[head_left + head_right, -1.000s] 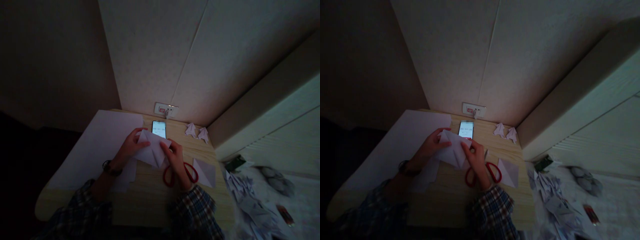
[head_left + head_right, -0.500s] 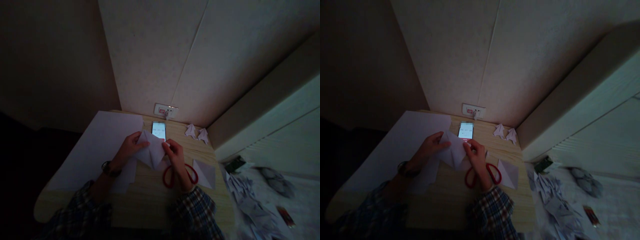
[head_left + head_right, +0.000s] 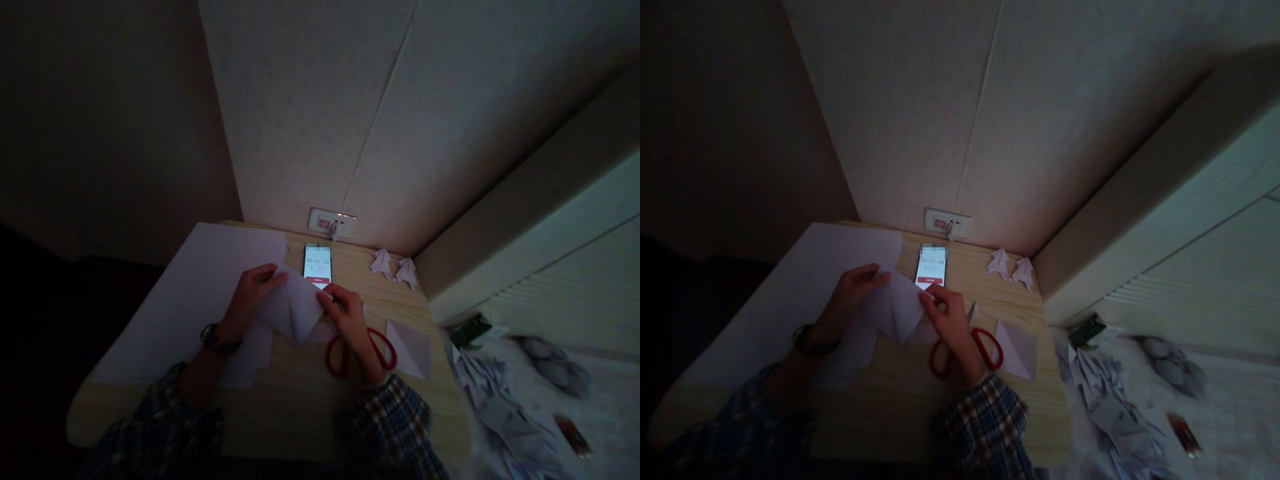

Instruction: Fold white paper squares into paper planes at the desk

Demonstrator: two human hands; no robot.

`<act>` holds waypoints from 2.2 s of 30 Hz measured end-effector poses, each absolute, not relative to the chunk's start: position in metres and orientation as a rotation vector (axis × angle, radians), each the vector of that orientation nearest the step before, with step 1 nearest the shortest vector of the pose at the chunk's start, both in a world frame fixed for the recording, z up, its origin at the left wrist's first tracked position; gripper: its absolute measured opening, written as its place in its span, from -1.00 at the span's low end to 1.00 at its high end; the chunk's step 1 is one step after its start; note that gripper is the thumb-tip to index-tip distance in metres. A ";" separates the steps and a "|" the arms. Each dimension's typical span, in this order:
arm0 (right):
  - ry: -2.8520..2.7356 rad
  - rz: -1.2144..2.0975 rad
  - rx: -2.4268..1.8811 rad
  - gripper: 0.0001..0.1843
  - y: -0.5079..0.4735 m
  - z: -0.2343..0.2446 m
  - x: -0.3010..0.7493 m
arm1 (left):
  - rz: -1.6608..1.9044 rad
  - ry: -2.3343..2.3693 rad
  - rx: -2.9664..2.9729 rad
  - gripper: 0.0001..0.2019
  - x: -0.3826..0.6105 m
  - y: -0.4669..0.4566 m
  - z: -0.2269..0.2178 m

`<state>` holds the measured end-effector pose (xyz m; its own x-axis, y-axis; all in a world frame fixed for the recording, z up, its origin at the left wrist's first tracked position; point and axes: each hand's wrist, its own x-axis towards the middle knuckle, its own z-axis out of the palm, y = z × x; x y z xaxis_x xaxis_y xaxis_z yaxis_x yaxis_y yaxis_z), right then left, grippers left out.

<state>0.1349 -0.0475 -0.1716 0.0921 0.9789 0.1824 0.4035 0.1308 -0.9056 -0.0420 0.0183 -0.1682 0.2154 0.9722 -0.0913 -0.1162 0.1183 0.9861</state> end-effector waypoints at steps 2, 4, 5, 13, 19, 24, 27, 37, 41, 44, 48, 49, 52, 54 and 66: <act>-1.466 0.774 -1.436 -0.67 -0.047 -0.173 0.135 | 1.058 1.052 1.131 -0.73 -0.042 0.019 -0.169; -1.440 0.769 -1.438 -0.66 -0.047 -0.174 0.135 | 1.063 1.091 1.144 -0.74 -0.042 0.019 -0.167; -1.415 0.769 -1.434 -0.66 -0.046 -0.175 0.135 | 1.066 1.097 1.156 -0.75 -0.042 0.020 -0.167; -1.151 0.736 -1.405 -0.64 -0.045 -0.180 0.140 | 0.888 0.948 1.193 -0.63 -0.047 0.026 -0.174; -1.145 0.897 -1.338 -0.69 -0.042 -0.180 0.138 | 0.927 0.904 0.979 -0.51 -0.050 0.025 -0.174; -1.182 1.062 -1.231 -0.73 -0.041 -0.179 0.133 | 0.947 0.933 1.090 -0.40 -0.048 0.023 -0.168; -1.187 0.997 -1.264 -0.76 -0.040 -0.182 0.133 | 1.025 1.002 1.407 -0.51 -0.044 0.024 -0.171; -1.275 0.751 -1.312 -0.84 -0.043 -0.186 0.137 | 0.903 0.942 1.880 -0.53 -0.044 0.031 -0.199; -1.321 0.635 -1.250 -0.90 -0.042 -0.184 0.135 | 0.911 0.902 1.924 -0.45 -0.045 0.029 -0.201; -1.340 0.604 -1.205 -0.93 -0.042 -0.187 0.136 | 0.879 0.885 1.956 -0.36 -0.044 0.024 -0.195; -1.337 0.642 -1.157 -0.91 -0.041 -0.189 0.136 | 0.859 0.852 1.972 -0.24 -0.041 0.020 -0.189; -1.335 0.654 -1.143 -0.91 -0.041 -0.190 0.136 | 0.855 0.817 1.952 -0.20 -0.039 0.020 -0.189; -1.329 0.689 -1.107 -0.90 -0.041 -0.189 0.135 | 0.837 0.671 1.779 -0.05 -0.035 0.018 -0.192; -1.315 0.715 -1.103 -0.89 -0.041 -0.189 0.134 | 0.836 0.587 1.617 0.03 -0.034 0.018 -0.193; -1.153 0.883 -1.238 -0.83 -0.041 -0.187 0.131 | 0.782 0.797 1.692 -0.44 -0.037 0.016 -0.175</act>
<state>0.1311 -0.0412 -0.1868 0.2288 0.9584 0.1706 0.0856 0.1548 -0.9842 -0.0365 0.0156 -0.1747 0.5632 0.8188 0.1108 0.1264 -0.2179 0.9677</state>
